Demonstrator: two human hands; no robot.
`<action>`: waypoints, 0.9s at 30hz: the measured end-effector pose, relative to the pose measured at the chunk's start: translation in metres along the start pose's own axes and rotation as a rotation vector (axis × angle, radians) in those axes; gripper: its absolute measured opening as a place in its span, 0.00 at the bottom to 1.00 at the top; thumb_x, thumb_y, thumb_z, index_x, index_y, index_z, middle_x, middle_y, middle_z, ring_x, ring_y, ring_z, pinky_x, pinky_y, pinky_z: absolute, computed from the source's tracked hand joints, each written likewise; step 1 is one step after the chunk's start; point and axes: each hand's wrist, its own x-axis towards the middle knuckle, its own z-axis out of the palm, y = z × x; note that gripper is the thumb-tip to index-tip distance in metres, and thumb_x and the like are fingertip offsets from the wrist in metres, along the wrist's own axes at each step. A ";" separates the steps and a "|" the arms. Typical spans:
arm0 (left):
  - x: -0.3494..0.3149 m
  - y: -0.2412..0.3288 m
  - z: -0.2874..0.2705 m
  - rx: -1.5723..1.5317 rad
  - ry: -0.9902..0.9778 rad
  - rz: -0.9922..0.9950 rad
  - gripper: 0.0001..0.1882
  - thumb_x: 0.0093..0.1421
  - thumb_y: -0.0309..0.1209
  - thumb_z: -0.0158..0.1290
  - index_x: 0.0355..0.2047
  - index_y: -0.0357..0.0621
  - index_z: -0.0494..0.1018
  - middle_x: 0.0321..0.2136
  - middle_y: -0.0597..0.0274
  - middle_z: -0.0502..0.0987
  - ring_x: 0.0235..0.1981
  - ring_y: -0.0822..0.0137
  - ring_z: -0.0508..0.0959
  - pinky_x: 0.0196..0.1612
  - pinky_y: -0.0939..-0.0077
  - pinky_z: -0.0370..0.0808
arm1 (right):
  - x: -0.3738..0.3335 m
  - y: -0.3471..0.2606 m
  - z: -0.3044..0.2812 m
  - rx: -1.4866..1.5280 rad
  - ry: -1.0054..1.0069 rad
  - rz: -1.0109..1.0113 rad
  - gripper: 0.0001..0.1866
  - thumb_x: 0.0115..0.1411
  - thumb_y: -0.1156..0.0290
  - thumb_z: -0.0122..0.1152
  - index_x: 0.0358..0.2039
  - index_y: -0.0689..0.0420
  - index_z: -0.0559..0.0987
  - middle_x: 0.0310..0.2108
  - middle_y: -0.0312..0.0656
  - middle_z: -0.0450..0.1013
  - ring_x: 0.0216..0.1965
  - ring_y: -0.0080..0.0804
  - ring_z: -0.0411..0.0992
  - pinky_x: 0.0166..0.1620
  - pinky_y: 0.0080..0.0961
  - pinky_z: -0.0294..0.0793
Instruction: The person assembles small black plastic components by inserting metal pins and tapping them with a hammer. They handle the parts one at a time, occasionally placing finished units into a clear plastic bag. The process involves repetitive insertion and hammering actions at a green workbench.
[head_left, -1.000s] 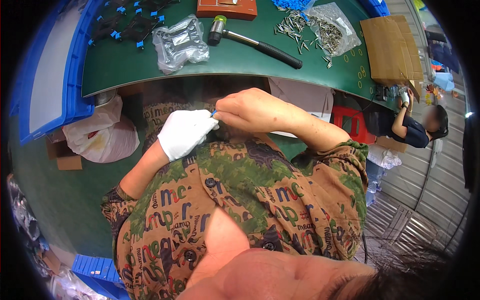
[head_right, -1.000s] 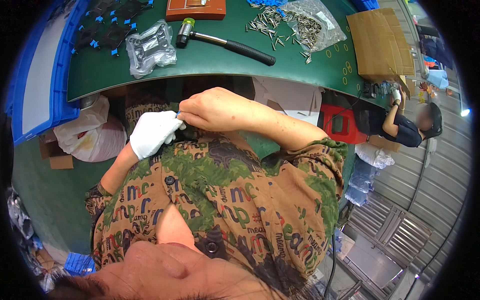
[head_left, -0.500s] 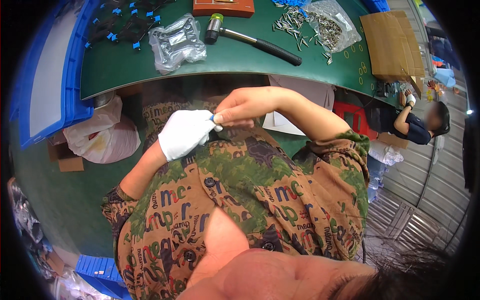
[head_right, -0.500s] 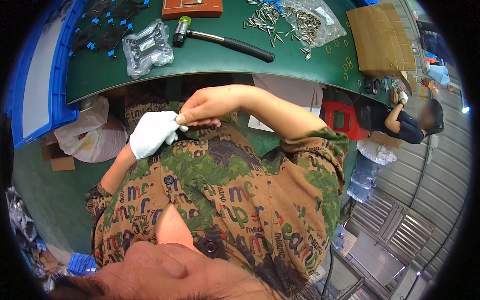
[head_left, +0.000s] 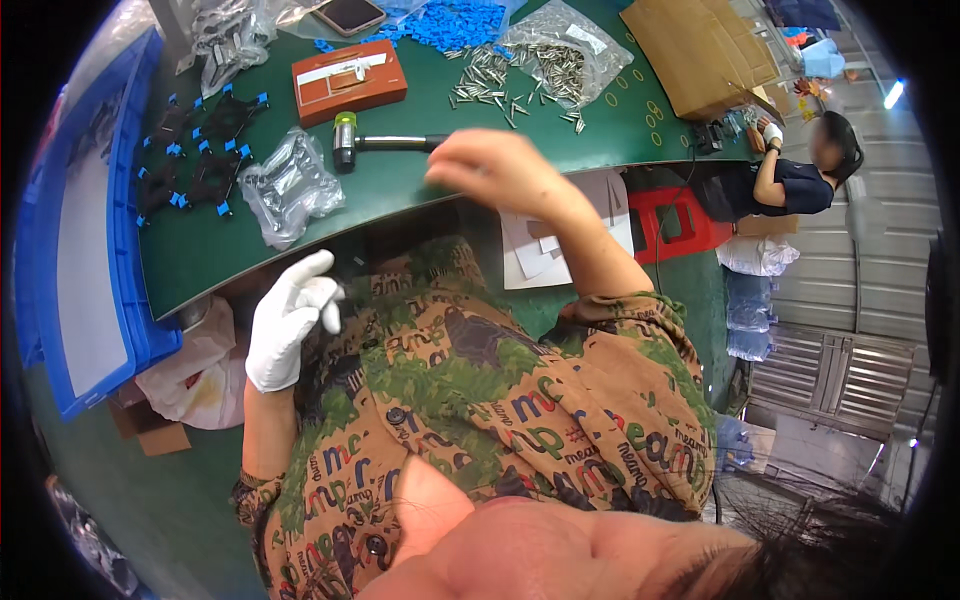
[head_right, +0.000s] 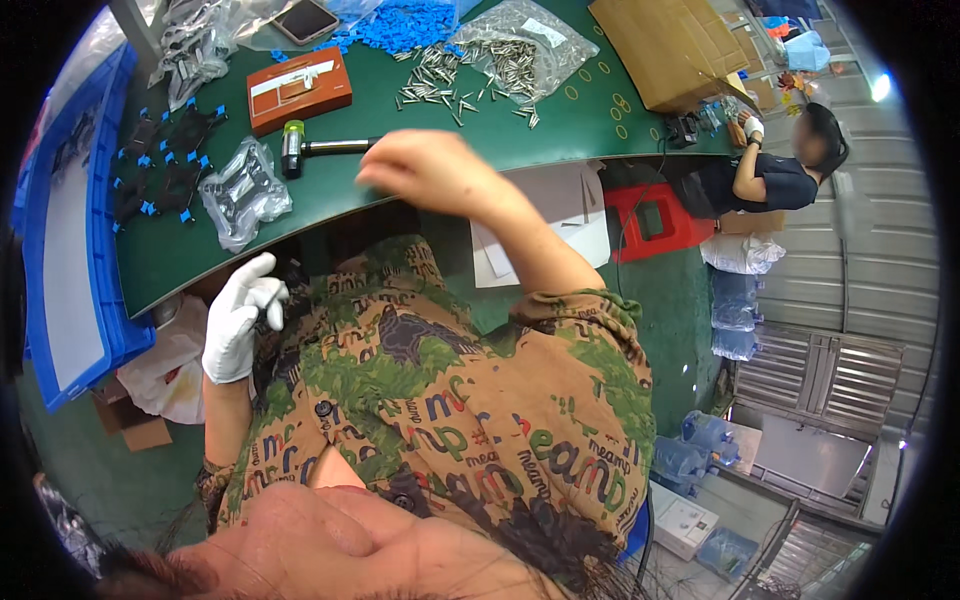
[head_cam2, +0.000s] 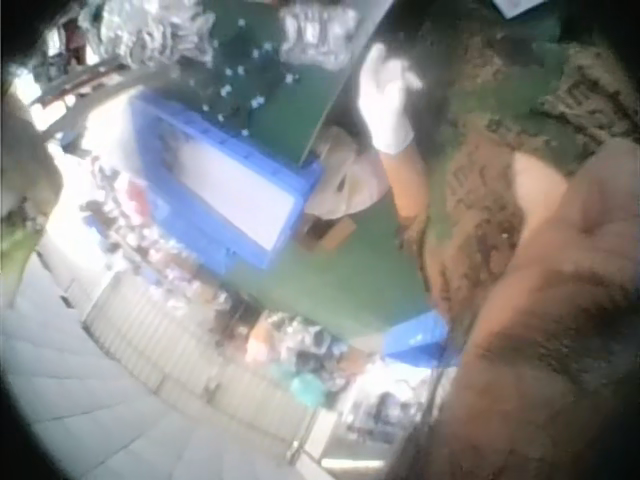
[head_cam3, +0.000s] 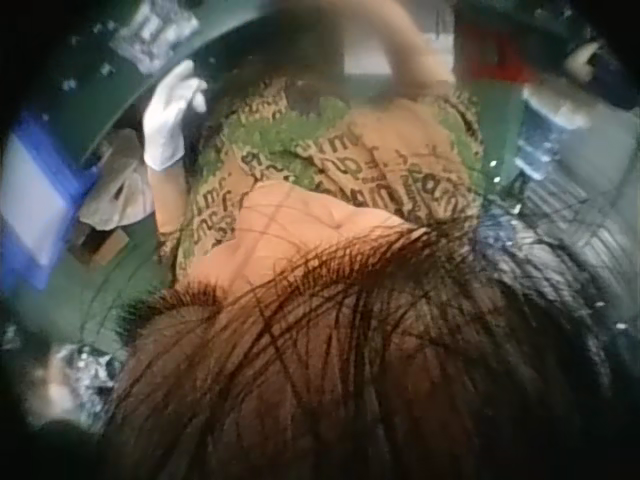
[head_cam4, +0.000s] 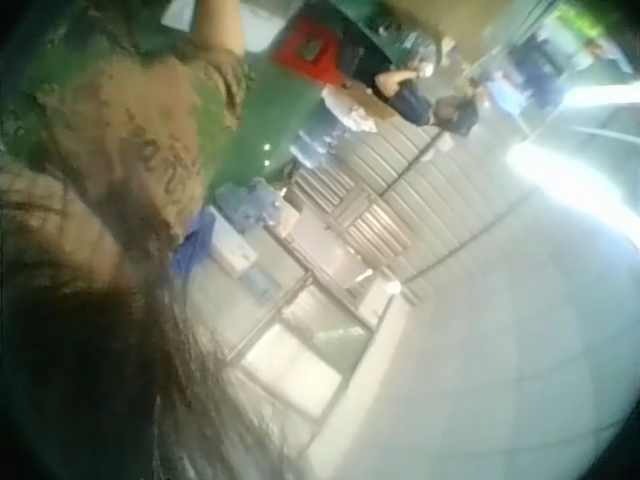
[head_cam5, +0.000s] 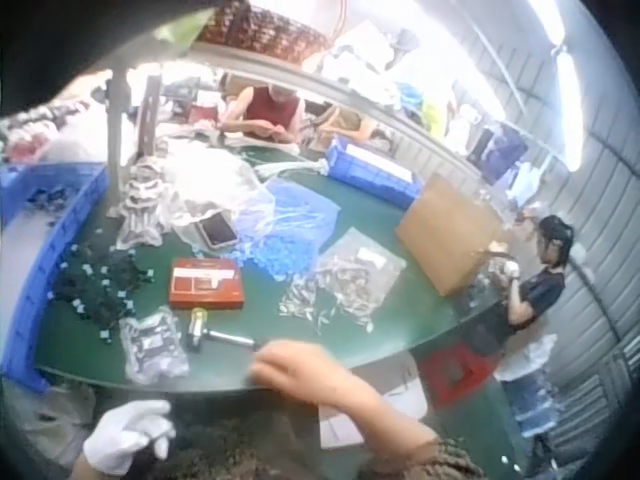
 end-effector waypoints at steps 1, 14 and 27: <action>0.001 0.000 0.009 -0.037 0.028 0.065 0.33 0.62 0.39 0.62 0.62 0.30 0.70 0.38 0.56 0.79 0.34 0.71 0.78 0.43 0.77 0.73 | 0.000 0.017 -0.008 -0.123 0.109 0.008 0.12 0.66 0.59 0.64 0.39 0.54 0.85 0.36 0.45 0.81 0.40 0.47 0.80 0.44 0.39 0.79; 0.006 -0.006 0.028 0.392 0.124 0.114 0.26 0.73 0.29 0.49 0.68 0.32 0.65 0.39 0.62 0.80 0.43 0.72 0.78 0.57 0.74 0.71 | 0.043 0.087 -0.010 -0.527 0.115 -0.134 0.08 0.64 0.69 0.61 0.40 0.53 0.85 0.38 0.40 0.78 0.45 0.43 0.78 0.48 0.41 0.77; 0.020 -0.015 0.035 0.211 0.154 0.077 0.15 0.74 0.27 0.45 0.56 0.33 0.72 0.31 0.64 0.77 0.35 0.73 0.75 0.48 0.76 0.73 | 0.053 0.071 -0.001 -0.401 0.101 -0.107 0.09 0.67 0.72 0.58 0.43 0.58 0.83 0.40 0.47 0.77 0.44 0.48 0.78 0.49 0.39 0.79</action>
